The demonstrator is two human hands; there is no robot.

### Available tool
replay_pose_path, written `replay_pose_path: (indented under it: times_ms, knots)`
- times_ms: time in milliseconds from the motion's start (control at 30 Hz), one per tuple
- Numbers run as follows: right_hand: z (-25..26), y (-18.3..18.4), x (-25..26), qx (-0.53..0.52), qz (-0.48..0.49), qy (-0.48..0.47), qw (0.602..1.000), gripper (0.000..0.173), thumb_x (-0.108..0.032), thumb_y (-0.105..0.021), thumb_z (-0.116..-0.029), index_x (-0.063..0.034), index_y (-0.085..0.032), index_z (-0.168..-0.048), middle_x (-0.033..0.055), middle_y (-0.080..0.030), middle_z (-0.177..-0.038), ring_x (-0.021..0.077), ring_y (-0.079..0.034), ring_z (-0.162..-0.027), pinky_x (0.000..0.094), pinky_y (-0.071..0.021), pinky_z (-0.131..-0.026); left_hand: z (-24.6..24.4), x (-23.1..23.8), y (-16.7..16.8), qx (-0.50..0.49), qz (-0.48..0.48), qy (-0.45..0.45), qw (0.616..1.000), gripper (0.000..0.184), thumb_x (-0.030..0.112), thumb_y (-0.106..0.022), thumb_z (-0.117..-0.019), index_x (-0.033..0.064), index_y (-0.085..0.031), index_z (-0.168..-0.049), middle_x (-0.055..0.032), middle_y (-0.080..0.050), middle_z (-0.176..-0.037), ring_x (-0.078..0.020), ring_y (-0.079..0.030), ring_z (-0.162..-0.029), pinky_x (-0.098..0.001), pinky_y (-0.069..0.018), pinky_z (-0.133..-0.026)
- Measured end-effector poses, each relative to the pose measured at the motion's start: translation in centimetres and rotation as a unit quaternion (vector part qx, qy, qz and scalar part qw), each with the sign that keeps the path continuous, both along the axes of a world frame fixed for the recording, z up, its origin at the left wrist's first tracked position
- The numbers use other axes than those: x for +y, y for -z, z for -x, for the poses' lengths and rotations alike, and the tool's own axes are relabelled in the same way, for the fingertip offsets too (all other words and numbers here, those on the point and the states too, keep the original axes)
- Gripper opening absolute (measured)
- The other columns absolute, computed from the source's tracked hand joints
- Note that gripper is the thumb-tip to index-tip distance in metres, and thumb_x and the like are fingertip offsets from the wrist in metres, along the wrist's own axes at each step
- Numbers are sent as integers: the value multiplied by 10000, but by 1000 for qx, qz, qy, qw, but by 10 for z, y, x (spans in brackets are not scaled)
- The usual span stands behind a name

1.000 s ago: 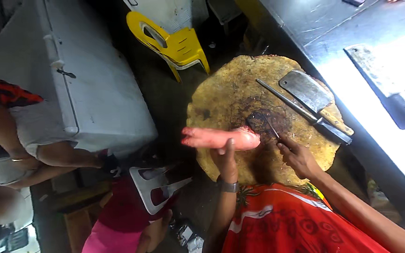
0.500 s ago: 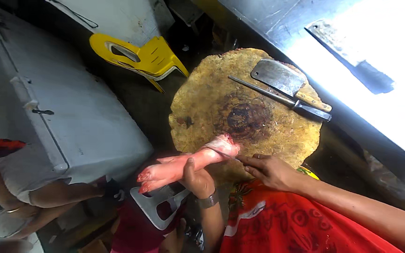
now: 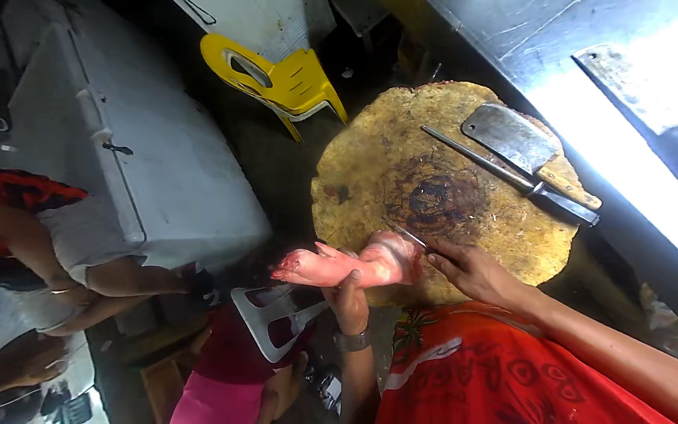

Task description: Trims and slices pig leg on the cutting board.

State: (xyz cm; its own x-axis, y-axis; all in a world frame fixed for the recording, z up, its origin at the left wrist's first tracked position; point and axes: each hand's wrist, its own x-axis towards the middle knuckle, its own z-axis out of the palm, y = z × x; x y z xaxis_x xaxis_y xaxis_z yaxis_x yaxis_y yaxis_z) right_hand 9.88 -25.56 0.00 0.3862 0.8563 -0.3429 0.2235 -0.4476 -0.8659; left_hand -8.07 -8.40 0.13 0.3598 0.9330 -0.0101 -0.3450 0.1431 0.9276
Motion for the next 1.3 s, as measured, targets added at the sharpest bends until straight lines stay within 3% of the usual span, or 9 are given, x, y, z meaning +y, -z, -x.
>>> replay_pose_path:
  times_ms: [267,400,500,833,900,967,1033,1200,1300]
  knots:
    - [-5,-28,10,127,-53,23,990,446,-443,-487,-1080,-249,-551,-1477,1,-698,-925,87,-660,-682,282,-592,-642,6,-6,-2,74,1,95,993,585,107,-847,-730,-3,-525,-1206,-74,-704,-964,-152,-706,-897,-345,-608,-840]
    - [2,-68,15,150,-147,-21,977,462,-363,-452,-1109,-215,-477,-1545,-1,-695,-898,66,-656,-681,252,-593,-635,4,-11,-7,98,-44,152,983,671,89,-879,-702,-14,-524,-1262,-30,-714,-1060,-107,-696,-992,-329,-591,-910]
    - [4,-83,22,98,-166,-53,980,483,-361,-426,-1117,-270,-412,-1591,-8,-691,-877,50,-628,-650,251,-573,-611,1,-12,-10,97,-66,189,975,612,71,-891,-696,22,-584,-1224,-7,-735,-1059,-100,-705,-997,-327,-598,-913]
    - [-5,-83,26,-49,-113,-116,986,463,-356,-422,-1107,-307,-454,-1565,18,-669,-810,108,-620,-685,332,-546,-664,-10,-4,-19,141,-84,227,960,688,72,-866,-686,-22,-514,-1270,-16,-720,-1064,-94,-702,-996,-319,-594,-919]
    - [-8,-83,24,86,-84,-114,986,468,-336,-415,-1117,-320,-417,-1585,13,-671,-816,84,-617,-640,277,-547,-623,-10,-1,-17,145,-77,227,960,689,97,-860,-669,-15,-522,-1259,2,-719,-1051,-78,-699,-983,-308,-595,-902]
    - [-16,-85,24,336,-65,-80,936,485,-303,-398,-1128,-340,-362,-1611,58,-669,-817,119,-623,-548,251,-558,-501,-7,4,-13,126,-79,239,960,710,107,-892,-678,10,-528,-1280,18,-720,-1081,-75,-692,-1014,-310,-589,-923]
    - [-20,-87,23,404,-82,-48,910,480,-290,-387,-1130,-355,-364,-1605,75,-665,-838,143,-623,-544,259,-558,-486,-8,7,-13,116,-79,240,961,672,101,-884,-692,24,-541,-1265,12,-721,-1071,-87,-696,-1007,-321,-592,-919]
    - [-15,-92,24,121,-118,-59,984,458,-356,-431,-1115,-343,-432,-1573,-23,-658,-804,45,-605,-605,241,-554,-581,-11,8,-14,104,-76,250,960,669,97,-892,-703,40,-545,-1273,-21,-722,-1086,-125,-703,-1008,-348,-600,-914]
    - [-10,-92,28,-39,-120,-94,988,462,-348,-430,-1106,-314,-448,-1566,6,-670,-828,100,-612,-678,325,-543,-643,-13,5,-17,121,-78,253,957,684,94,-887,-700,23,-539,-1285,-12,-715,-1096,-107,-694,-1017,-335,-590,-925]
